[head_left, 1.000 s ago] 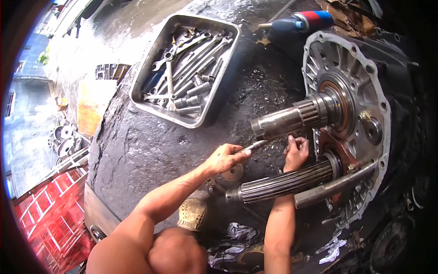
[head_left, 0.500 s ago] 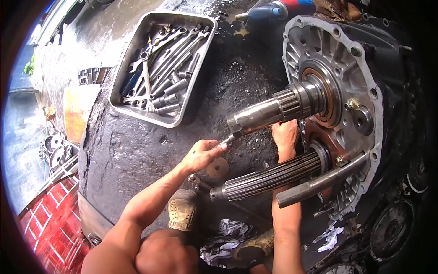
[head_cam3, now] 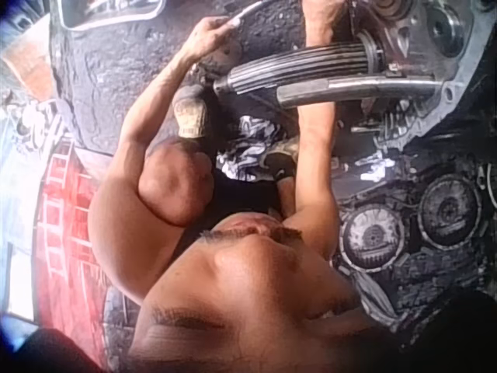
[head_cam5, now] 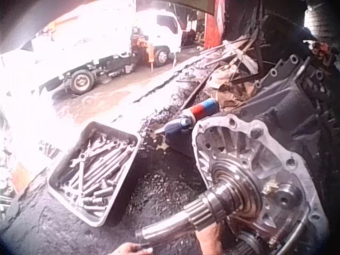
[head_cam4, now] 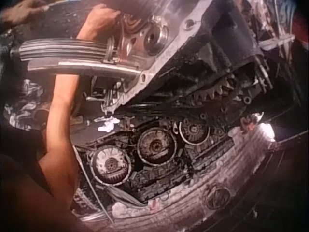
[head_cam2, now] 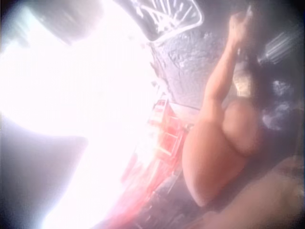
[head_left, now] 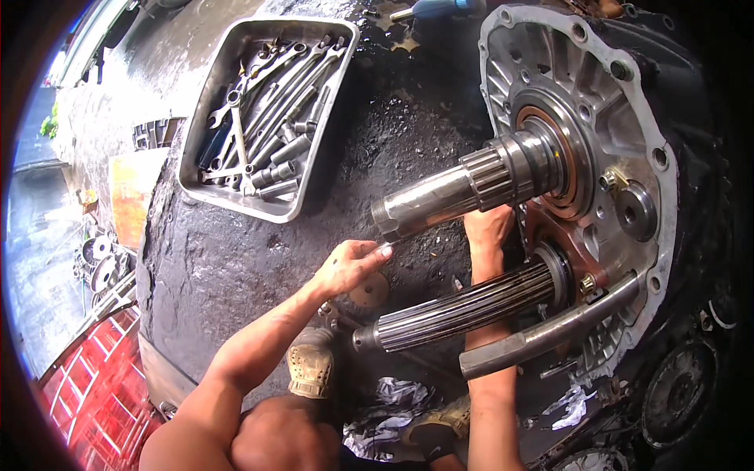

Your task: The person disassembles an automotive transmission by removing internal components, including shift forks, pins, and metal plates, and placing them onto a wooden board. The person uses a metal rod, pliers, and a screwdriver to loosen and pry out the various metal parts from the transmission casing.

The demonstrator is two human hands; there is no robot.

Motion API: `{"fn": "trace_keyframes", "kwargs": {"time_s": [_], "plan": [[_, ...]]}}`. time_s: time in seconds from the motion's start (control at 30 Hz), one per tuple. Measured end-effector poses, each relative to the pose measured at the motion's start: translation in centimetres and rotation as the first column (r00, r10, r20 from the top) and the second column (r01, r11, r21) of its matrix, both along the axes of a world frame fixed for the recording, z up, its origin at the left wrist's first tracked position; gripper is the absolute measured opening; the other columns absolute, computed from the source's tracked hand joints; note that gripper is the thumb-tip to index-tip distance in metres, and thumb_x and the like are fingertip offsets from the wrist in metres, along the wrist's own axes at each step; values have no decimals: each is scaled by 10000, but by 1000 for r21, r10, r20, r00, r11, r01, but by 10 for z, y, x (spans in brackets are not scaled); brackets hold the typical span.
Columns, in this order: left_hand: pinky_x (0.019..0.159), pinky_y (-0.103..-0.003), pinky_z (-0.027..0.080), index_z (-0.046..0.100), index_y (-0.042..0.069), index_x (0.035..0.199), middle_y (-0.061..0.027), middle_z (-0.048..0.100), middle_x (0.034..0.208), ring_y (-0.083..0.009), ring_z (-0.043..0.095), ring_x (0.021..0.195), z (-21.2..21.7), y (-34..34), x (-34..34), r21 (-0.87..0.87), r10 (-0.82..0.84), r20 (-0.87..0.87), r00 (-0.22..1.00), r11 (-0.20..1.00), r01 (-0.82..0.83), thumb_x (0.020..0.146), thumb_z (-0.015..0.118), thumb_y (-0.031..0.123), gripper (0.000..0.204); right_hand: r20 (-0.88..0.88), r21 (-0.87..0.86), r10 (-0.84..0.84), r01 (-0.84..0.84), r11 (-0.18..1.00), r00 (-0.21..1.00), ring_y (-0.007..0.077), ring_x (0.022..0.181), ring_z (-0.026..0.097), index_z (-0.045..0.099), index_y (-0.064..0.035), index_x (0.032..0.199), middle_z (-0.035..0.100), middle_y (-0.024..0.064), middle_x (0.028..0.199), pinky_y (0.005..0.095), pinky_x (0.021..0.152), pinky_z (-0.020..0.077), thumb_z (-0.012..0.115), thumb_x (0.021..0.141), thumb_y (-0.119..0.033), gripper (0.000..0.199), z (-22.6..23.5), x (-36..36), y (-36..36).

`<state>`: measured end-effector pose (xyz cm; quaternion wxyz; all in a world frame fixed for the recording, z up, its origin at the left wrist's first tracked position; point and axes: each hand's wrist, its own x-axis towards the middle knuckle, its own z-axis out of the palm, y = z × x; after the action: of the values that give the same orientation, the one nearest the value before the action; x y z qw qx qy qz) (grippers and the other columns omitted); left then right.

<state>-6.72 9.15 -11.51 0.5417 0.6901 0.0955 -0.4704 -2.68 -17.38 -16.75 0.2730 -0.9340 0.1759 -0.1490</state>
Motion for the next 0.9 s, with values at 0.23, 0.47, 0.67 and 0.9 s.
{"fn": "trace_keyframes", "kwargs": {"time_s": [0.23,0.47,0.67,0.9], "plan": [[592,-299,412,624,-8,847,4,526,668,-87,469,666,2,4,0,-22,19,23,1000,1000,-18,893,582,489,501,84,14,69,-70,997,994,435,798,617,655,-10,928,653,223,854,478,694,499,664,788,-233,264,-3,-1,-2],[509,-263,339,611,27,807,44,458,622,-56,407,591,10,27,-10,-31,146,15,989,989,-145,905,586,447,432,60,56,196,-200,978,979,361,921,538,580,29,1095,517,214,1002,452,804,454,538,903,-84,226,25,-100,52],[484,-238,291,572,69,786,69,434,642,-44,363,564,19,50,-30,-221,386,-3,922,899,-377,922,569,426,382,-157,-11,443,-450,893,883,420,963,563,608,-27,967,607,197,980,489,888,443,649,819,-147,194,60,-233,84],[397,-212,252,507,135,710,80,399,573,-27,332,443,43,109,-35,-251,686,86,723,717,-651,942,556,368,332,122,359,621,-618,700,774,270,719,650,610,-24,965,648,111,883,342,645,542,740,745,-45,257,150,-194,162]]}}
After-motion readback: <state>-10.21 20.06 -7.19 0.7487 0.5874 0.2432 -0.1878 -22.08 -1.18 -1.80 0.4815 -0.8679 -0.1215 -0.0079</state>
